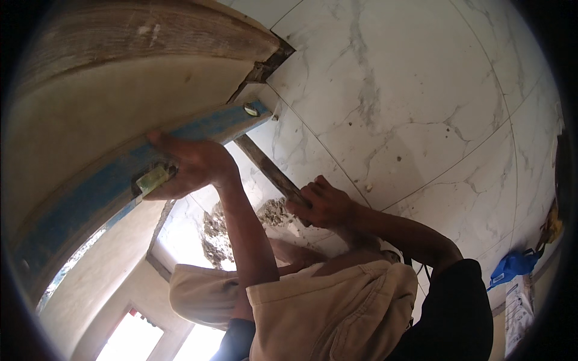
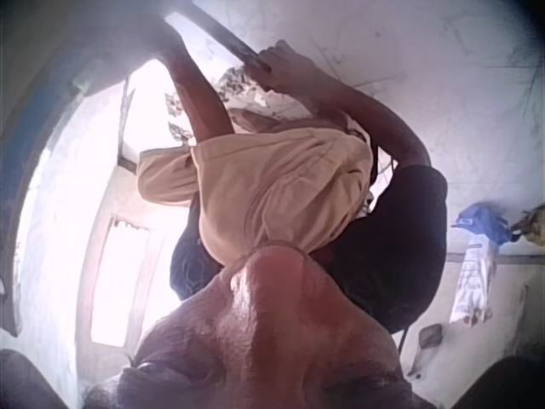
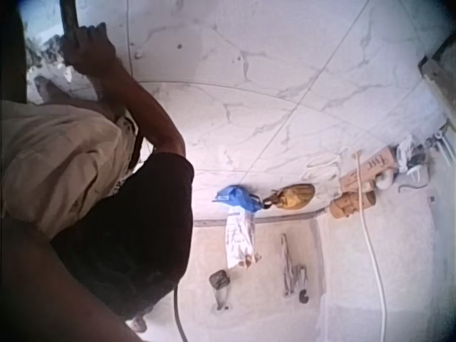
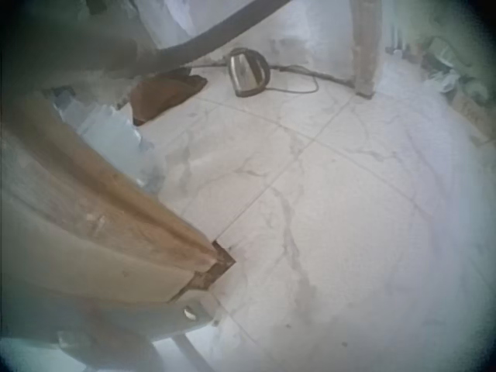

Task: The person applies cement to the back of a rectangular tile using a trowel, places the tile on the floor, and uses a hammer and level to adjust and secure it. The person repeats this process for multiple tiles.

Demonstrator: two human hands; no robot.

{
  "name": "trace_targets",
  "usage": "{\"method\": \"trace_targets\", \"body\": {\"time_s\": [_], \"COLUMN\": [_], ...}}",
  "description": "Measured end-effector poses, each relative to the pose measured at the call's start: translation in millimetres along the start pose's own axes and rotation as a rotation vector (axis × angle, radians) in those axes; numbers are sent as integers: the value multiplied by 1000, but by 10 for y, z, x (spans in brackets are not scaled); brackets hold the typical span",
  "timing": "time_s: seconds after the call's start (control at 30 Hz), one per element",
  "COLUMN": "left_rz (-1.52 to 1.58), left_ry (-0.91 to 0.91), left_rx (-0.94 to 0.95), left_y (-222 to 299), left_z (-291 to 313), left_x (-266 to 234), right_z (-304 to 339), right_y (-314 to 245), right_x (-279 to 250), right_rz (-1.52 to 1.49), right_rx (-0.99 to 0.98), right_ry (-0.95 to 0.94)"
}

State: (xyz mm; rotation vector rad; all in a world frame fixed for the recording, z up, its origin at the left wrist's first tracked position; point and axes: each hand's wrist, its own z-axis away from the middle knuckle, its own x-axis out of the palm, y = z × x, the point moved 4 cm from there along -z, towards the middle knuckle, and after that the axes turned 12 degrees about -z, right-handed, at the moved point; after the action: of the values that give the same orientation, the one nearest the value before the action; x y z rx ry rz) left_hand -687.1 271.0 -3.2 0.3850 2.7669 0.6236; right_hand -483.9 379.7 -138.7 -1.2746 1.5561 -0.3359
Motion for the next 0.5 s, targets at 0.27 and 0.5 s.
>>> {"method": "trace_targets", "body": {"time_s": [0.27, 0.5], "left_rz": [47, -32], "left_ry": [-79, 9], "left_rx": [-114, -142], "left_y": [10, 37], "left_z": [-28, -30], "left_x": [-51, -77], "right_z": [-17, -34], "right_y": [-73, -57], "right_x": [81, 23], "right_rz": [-99, -84], "right_rx": [29, 35], "right_ry": [-33, -39]}}
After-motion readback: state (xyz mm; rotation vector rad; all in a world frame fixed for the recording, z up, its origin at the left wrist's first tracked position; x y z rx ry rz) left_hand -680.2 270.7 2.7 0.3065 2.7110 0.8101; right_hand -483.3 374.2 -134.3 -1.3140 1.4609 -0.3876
